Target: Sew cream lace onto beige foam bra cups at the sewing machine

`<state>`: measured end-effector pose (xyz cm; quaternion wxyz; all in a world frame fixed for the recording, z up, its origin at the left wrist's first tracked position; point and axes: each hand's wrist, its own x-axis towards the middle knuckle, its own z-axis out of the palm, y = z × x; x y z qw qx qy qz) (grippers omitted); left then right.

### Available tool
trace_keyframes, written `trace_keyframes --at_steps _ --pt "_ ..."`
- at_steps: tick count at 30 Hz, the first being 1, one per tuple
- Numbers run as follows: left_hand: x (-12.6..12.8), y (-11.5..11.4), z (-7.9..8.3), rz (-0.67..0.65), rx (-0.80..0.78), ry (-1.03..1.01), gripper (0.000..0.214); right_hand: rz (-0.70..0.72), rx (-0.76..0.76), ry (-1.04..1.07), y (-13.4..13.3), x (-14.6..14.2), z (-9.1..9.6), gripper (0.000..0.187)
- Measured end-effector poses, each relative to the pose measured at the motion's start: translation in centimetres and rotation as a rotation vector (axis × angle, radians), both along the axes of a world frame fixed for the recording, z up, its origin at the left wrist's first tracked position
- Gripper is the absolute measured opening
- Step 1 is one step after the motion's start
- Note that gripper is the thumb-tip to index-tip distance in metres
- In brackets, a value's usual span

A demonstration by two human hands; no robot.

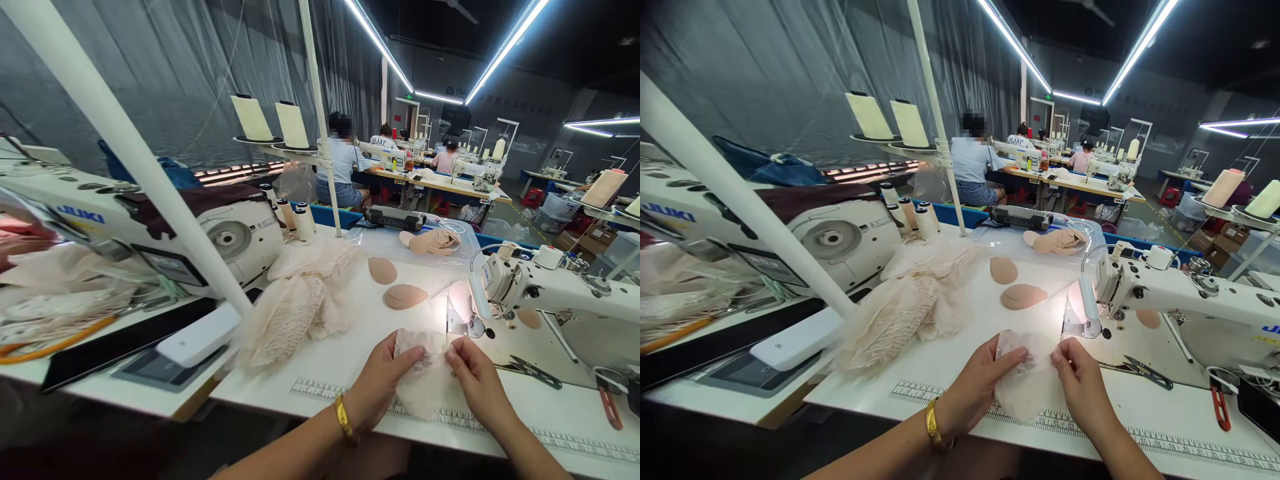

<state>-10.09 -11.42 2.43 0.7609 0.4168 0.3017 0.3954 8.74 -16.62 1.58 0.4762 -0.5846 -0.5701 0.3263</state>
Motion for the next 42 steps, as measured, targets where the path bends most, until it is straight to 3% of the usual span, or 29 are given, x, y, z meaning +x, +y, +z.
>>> trace_keyframes --at_steps 4,6,10,13,17,19,22,26,33,37,39,42 --pt "-0.4 0.7 -0.1 -0.093 0.169 0.212 0.046 -0.052 0.023 0.233 0.3 -0.5 0.1 0.044" --pt "-1.0 2.4 0.3 -0.134 0.398 0.471 0.043 -0.076 -0.043 0.334 0.8 -0.4 -0.1 0.046" --pt "-2.2 7.8 1.8 0.011 1.036 0.971 0.015 -0.087 -0.121 0.397 1.9 0.2 -1.1 0.054" --pt "-2.1 11.9 2.3 -0.002 1.305 1.107 0.033 -0.071 -0.127 0.441 2.3 0.5 -1.9 0.055" --pt "-1.0 14.8 2.3 -0.036 1.359 1.15 0.01 -0.076 -0.12 0.478 2.4 0.5 -2.5 0.053" --pt "-0.6 15.2 2.6 -0.008 1.362 1.163 0.021 -0.074 -0.118 0.489 2.4 0.6 -2.7 0.052" --pt "-0.6 14.3 3.6 0.064 1.328 1.165 0.035 -0.068 -0.121 0.5 2.6 0.8 -2.8 0.052" --pt "-1.5 11.0 4.8 0.091 1.24 1.157 0.024 -0.085 -0.106 0.511 2.5 1.2 -2.5 0.056" --pt "-2.2 4.9 5.5 -0.292 1.064 1.132 0.017 -0.075 -0.057 0.506 1.8 1.3 -2.0 0.061" --pt "-0.8 4.5 5.7 -0.392 1.146 1.228 0.015 -0.009 -0.034 0.263 1.0 0.9 -1.0 0.044" --pt "0.0 4.8 6.0 -0.392 1.218 1.144 0.014 0.017 -0.008 0.111 0.4 0.5 0.1 0.034" --pt "1.0 5.4 6.5 -0.505 1.28 0.865 0.063 0.105 0.058 -0.159 -0.9 0.2 2.2 0.021"
